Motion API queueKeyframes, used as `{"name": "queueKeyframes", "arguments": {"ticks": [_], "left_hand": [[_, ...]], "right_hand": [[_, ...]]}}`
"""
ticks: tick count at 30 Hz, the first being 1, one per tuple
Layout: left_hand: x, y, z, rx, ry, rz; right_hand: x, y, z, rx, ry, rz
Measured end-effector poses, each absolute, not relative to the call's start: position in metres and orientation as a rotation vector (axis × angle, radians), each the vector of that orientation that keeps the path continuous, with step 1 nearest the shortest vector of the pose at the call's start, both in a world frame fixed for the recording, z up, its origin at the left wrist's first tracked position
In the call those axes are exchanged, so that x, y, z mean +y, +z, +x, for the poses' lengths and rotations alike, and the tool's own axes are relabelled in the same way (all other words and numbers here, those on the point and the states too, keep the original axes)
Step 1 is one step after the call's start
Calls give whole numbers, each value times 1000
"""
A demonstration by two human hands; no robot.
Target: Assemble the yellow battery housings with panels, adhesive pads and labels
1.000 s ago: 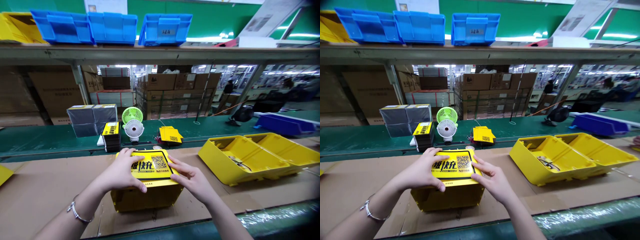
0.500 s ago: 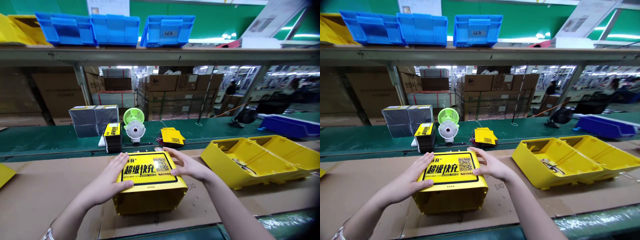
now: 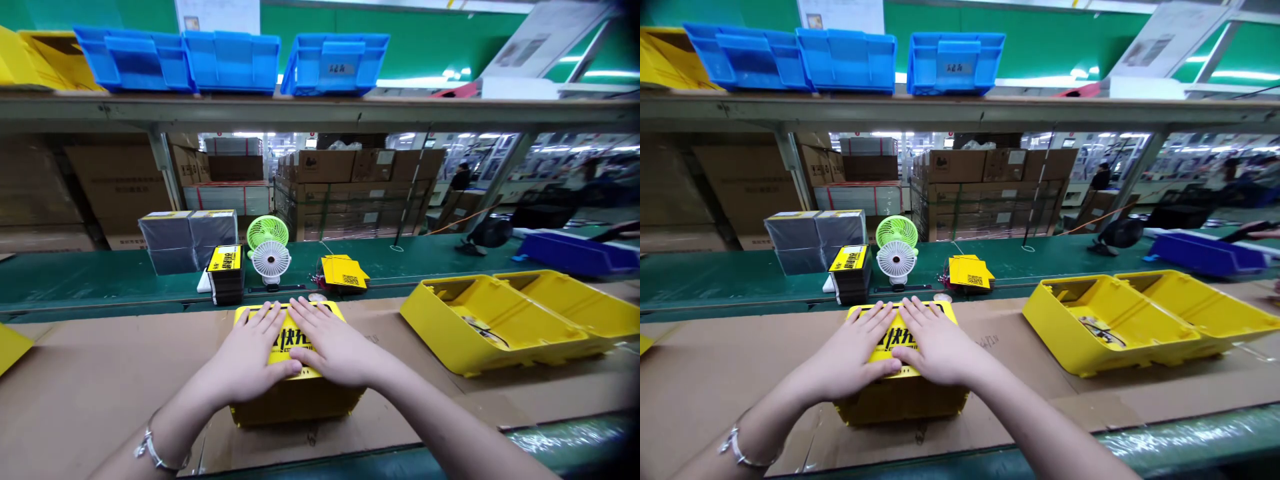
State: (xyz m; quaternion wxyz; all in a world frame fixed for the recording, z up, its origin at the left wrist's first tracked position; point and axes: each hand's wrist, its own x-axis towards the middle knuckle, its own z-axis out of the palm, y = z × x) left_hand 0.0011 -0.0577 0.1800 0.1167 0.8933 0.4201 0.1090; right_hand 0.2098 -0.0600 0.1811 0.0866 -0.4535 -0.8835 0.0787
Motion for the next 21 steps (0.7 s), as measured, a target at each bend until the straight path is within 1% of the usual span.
{"name": "queueKeyframes", "arguments": {"ticks": [4, 8, 11, 14, 17, 21], "left_hand": [[-57, 178, -33, 1257, 293, 2526], [-60, 174, -29, 1355, 322, 2508], [-63, 176, -2, 1393, 346, 2580], [-60, 180, 15, 1268, 290, 2625], [-54, 180, 5, 1222, 316, 2590], [-51, 173, -28, 1227, 477, 2377]], "right_hand": [[-60, 185, 240, -2548, 283, -1566], [-58, 175, 238, -2283, 156, -1860], [-60, 170, 213, -2384, 97, -1729], [-63, 172, 196, -2563, 163, -1483], [-64, 176, 203, -2577, 208, -1403], [-69, 177, 233, -2452, 268, -1445]]}}
